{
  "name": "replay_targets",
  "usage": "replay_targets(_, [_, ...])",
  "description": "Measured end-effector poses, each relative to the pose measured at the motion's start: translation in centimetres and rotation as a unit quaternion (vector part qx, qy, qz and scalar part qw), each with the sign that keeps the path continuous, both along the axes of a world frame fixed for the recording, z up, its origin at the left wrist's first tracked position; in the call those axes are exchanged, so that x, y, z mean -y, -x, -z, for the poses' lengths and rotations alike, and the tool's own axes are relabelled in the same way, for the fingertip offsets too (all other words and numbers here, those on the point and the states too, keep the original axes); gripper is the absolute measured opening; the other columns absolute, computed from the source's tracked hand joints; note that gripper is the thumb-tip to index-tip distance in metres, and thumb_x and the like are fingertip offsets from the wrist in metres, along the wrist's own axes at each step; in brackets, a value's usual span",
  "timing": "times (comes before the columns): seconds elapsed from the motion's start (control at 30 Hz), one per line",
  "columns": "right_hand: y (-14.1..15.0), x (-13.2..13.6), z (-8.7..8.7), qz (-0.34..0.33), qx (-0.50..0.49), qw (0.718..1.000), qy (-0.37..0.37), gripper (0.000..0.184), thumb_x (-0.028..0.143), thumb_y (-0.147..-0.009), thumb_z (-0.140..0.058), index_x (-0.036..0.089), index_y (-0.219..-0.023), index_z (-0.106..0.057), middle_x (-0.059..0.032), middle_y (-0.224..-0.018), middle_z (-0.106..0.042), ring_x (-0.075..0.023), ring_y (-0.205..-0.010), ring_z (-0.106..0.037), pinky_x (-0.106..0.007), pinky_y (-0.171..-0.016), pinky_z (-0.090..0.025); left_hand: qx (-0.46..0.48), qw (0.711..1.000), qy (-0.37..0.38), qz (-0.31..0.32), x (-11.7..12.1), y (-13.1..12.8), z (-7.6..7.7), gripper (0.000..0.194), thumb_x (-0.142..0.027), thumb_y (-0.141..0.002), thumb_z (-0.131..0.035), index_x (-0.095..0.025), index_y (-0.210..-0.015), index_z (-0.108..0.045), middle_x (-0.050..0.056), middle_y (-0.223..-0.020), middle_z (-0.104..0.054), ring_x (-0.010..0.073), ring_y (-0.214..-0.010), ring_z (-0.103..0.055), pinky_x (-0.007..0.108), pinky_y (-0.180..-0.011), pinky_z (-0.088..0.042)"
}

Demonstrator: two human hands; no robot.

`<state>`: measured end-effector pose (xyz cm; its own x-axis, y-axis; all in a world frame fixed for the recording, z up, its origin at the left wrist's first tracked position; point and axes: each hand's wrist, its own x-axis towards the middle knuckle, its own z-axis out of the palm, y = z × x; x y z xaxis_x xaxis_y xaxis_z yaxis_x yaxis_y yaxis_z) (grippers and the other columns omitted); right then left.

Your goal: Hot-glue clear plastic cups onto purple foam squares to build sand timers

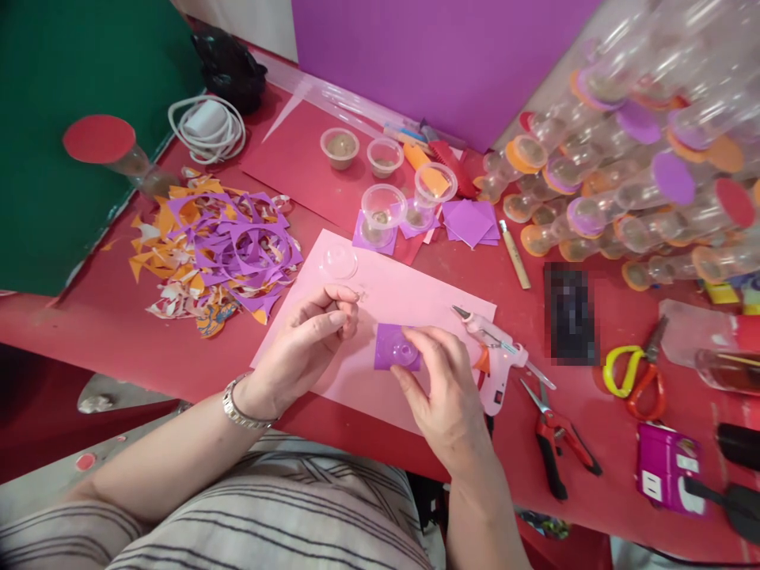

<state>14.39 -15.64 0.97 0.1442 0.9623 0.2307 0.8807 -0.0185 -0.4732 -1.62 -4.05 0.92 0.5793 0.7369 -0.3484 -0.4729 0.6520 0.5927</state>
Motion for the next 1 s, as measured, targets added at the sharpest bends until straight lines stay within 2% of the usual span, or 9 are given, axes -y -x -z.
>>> replay_targets(0.13, [-0.2, -0.3, -0.3, -0.052, 0.039, 0.998, 0.009, 0.021, 0.027, -0.1, -0.051, 0.026, -0.118, -0.062, -0.0075, -0.113, -0.068, -0.0239, -0.105, -0.063, -0.042, -0.094, -0.052, -0.001, 1.0, 0.008, 0.0, 0.0, 0.0, -0.1, 0.031, -0.029, -0.064, -0.084, -0.017, -0.087, -0.067, -0.004, -0.07, -0.056, 0.0069, -0.062, -0.05, 0.02, -0.063, -0.044])
replay_targets(0.4, [0.1, -0.5, -0.2, -0.031, 0.027, 0.999, 0.03, 0.018, 0.028, -0.1, -0.05, 0.025, -0.112, -0.064, -0.0071, -0.108, -0.07, -0.0245, -0.101, -0.064, -0.042, -0.09, -0.052, -0.007, 1.0, -0.017, 0.002, 0.1, 0.0, -0.1, 0.031, -0.03, -0.067, -0.082, -0.017, -0.089, -0.065, -0.004, -0.07, -0.054, 0.0068, -0.062, -0.049, 0.02, -0.062, -0.042])
replay_targets(0.7, [1.7, -0.6, 0.5, 0.05, 0.036, 0.998, 0.021, 0.024, 0.037, -0.1, -0.049, 0.024, -0.113, -0.062, -0.0103, -0.106, -0.065, -0.0277, -0.103, -0.062, -0.046, -0.089, -0.053, -0.052, 0.981, -0.188, 0.013, 0.8, 0.2, -0.1, 0.03, -0.04, -0.078, -0.08, -0.018, -0.091, -0.064, -0.001, -0.077, -0.058, 0.01, -0.069, -0.052, 0.023, -0.067, -0.044])
replay_targets(0.83, [1.8, -0.6, 1.1, 0.05, 0.041, 0.998, 0.006, 0.026, 0.039, -0.099, -0.049, 0.022, -0.116, -0.061, -0.0115, -0.108, -0.064, -0.0284, -0.104, -0.061, -0.045, -0.088, -0.054, -0.079, 0.962, -0.259, 0.039, 1.0, 0.5, 0.0, 0.03, -0.042, -0.082, -0.076, -0.018, -0.094, -0.062, 0.0, -0.081, -0.06, 0.0123, -0.075, -0.055, 0.025, -0.071, -0.045])
replay_targets(1.0, [1.4, -0.5, 1.2, 0.04, 0.03, 0.998, -0.027, 0.034, 0.043, -0.099, -0.05, 0.022, -0.125, -0.058, -0.0121, -0.112, -0.062, -0.0285, -0.109, -0.06, -0.046, -0.091, -0.053, -0.116, 0.935, -0.33, 0.05, 1.1, 0.5, 0.6, 0.022, -0.035, -0.087, -0.068, -0.018, -0.098, -0.062, 0.002, -0.085, -0.062, 0.0131, -0.077, -0.055, 0.027, -0.076, -0.044])
